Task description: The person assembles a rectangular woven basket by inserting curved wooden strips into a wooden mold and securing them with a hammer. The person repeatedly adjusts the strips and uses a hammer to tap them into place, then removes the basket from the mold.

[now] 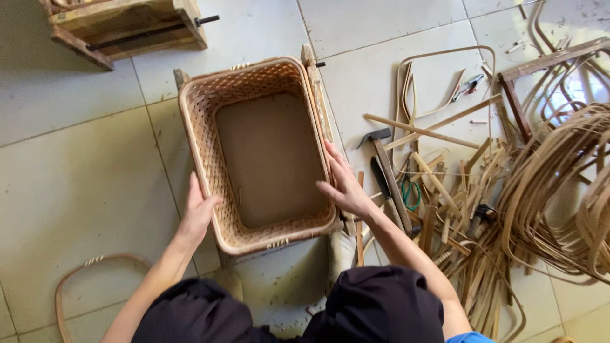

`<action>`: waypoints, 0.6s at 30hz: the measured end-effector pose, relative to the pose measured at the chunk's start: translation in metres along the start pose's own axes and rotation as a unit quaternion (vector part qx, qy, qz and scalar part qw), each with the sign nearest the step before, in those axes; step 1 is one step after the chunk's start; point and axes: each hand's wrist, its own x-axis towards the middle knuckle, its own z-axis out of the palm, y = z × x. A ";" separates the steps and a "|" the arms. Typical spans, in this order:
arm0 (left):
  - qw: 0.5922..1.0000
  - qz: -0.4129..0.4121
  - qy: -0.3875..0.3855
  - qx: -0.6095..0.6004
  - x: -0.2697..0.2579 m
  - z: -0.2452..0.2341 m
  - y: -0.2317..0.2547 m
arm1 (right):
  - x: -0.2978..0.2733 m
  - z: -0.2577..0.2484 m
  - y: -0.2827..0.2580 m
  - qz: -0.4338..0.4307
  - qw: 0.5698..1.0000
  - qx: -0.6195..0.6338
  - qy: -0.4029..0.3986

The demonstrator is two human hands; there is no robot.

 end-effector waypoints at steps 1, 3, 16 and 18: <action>1.000 -0.002 0.002 -0.002 -0.001 -0.002 -0.003 | -0.001 0.003 -0.005 0.017 0.999 0.026 0.006; 1.000 0.006 0.000 -0.012 0.006 -0.004 -0.009 | 0.001 0.006 -0.012 0.029 0.998 0.046 0.018; 0.979 0.197 -0.020 0.047 0.033 0.021 -0.002 | 0.007 -0.011 0.008 0.194 0.970 0.137 0.058; 0.991 0.084 0.019 0.100 0.030 0.032 0.034 | 0.001 -0.019 -0.002 0.201 0.963 0.171 0.051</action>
